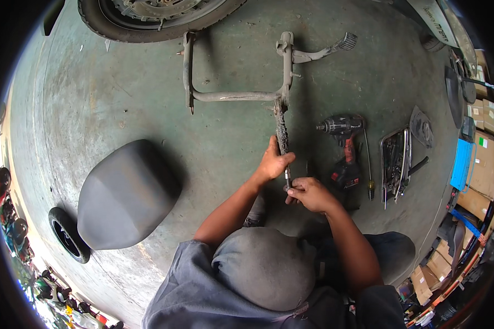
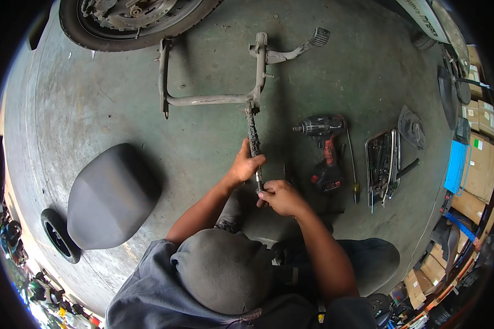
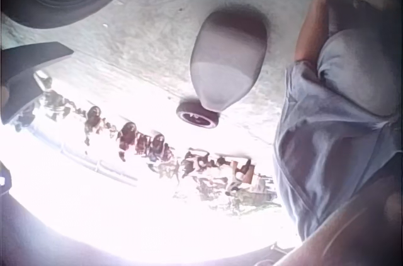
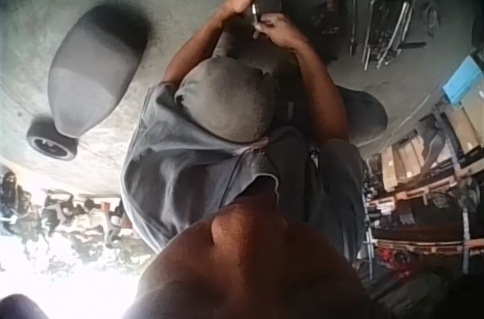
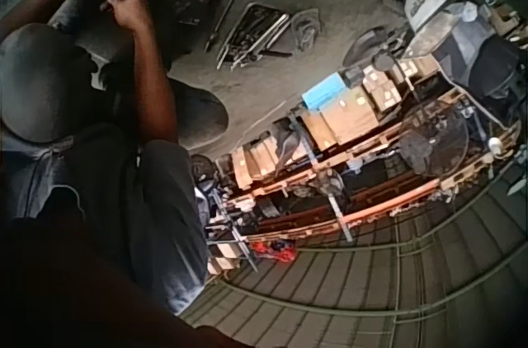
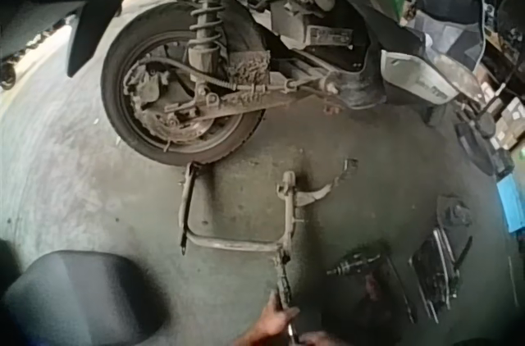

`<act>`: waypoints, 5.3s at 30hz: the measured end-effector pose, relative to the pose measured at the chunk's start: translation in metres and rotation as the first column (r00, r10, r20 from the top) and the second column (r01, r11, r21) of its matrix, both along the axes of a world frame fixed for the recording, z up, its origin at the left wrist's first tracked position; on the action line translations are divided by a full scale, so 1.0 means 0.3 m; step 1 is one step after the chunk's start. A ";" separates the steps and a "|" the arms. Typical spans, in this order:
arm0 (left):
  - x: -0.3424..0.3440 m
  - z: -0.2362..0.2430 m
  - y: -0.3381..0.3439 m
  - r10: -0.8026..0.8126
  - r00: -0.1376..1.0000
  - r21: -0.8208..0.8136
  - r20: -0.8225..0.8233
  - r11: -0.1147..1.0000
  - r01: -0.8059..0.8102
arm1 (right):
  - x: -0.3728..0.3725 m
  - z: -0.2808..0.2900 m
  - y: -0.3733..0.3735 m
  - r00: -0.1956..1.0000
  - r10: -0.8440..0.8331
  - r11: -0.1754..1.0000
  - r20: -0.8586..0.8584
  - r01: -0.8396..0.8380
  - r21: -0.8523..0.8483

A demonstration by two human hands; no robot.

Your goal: The person uses an impact wrench to remove a bolt from a metal motorcycle frame component while holding it steady with pliers, then moves to a workbench and swaps the battery on the impact wrench.

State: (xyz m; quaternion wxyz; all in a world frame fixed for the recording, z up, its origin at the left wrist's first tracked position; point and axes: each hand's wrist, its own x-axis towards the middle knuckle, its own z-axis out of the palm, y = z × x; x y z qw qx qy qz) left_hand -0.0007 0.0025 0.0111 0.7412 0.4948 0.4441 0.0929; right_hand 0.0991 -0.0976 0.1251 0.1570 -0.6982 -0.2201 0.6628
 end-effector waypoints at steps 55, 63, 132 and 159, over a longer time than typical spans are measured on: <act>-0.067 0.169 -0.004 0.016 0.947 0.031 -0.320 0.999 -0.006 | -0.192 -0.182 -0.008 0.973 -0.230 0.966 -0.003 0.228 0.122; -0.054 0.198 0.006 0.003 0.901 0.063 -0.434 0.998 0.027 | -0.156 -0.119 0.028 0.988 -0.094 0.980 0.121 0.070 0.189; -0.166 0.124 0.041 0.175 0.961 -0.473 0.216 0.879 -0.054 | 0.662 -0.301 -0.122 0.849 -0.488 0.868 0.204 0.497 0.005; -0.138 0.127 0.123 0.243 0.880 -0.393 0.408 0.917 -0.071 | 0.067 -0.049 -0.116 0.749 -0.620 0.676 -0.235 0.662 0.323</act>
